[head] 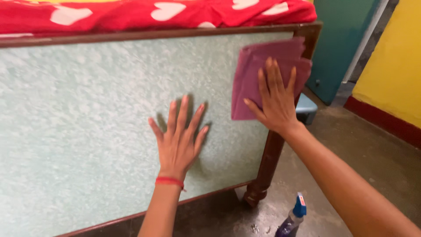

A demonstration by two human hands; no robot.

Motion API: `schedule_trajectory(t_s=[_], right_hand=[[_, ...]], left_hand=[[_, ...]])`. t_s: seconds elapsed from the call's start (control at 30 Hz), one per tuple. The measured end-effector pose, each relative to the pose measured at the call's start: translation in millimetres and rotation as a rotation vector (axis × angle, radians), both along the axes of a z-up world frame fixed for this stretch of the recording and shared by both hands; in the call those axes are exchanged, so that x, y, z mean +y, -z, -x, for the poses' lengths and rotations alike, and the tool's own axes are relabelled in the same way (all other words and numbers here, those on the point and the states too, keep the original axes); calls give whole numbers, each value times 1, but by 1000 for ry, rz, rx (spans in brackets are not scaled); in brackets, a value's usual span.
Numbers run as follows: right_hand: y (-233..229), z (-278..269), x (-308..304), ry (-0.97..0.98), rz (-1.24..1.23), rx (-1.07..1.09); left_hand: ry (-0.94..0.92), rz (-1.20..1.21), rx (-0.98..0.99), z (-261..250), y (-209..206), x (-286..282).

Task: The person wipes the side panel of a wooden bed frame using a purple cloth and a spray bottle. They repeatedly spray the surface and wipe it clean in a systematic manner.

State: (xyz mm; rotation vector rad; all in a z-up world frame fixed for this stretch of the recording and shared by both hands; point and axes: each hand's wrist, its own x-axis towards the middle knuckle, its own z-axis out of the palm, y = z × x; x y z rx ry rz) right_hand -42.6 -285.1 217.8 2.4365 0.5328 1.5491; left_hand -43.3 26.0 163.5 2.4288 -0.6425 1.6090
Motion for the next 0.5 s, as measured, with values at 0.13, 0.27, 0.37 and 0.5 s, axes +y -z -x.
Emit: schedule_trajectory(t_s=[0.13,0.27,0.37,0.5], right_hand=[[-58,-1,68,-69,14,23],[-72,-6,149,-45,87,44],[-82,-12,213,-106,105,130],[-99,-3,292,-252,177,180]], left_hand=[[81,-47,-201,-9,-68,6],[-102,-136,-324,-11,-101,35],[-126,-109,-280,-16,-111,75],[-43,28,-135,-13,-107,143]])
